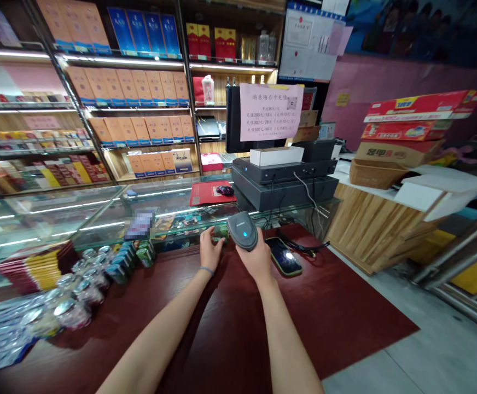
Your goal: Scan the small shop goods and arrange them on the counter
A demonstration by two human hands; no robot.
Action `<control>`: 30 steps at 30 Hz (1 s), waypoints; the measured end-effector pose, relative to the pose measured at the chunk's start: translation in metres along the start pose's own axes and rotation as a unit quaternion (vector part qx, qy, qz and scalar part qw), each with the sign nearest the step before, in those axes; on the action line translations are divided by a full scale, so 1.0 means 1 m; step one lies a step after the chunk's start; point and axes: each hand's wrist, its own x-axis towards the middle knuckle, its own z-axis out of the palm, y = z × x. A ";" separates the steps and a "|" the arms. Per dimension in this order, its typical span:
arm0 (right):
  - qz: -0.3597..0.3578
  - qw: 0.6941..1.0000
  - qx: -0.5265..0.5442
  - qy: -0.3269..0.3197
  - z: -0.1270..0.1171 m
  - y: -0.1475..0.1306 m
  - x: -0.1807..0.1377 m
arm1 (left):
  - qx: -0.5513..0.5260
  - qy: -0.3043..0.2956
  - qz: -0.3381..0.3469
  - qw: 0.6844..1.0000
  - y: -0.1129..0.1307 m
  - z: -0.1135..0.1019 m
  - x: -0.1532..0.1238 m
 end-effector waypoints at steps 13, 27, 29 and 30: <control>-0.060 0.995 -0.015 -0.075 0.036 -0.018 -0.029 | 0.102 0.142 0.041 0.984 0.004 -0.183 -0.037; -0.095 0.979 -0.020 -0.180 0.066 -0.030 -0.067 | 0.127 0.120 -0.023 0.984 -0.031 -0.227 -0.042; -0.098 0.978 -0.020 -0.185 0.068 -0.028 -0.068 | 0.128 0.100 -0.038 0.986 -0.035 -0.224 -0.040; -0.102 0.976 -0.019 -0.189 0.069 -0.027 -0.069 | 0.128 0.090 -0.048 0.987 -0.037 -0.223 -0.039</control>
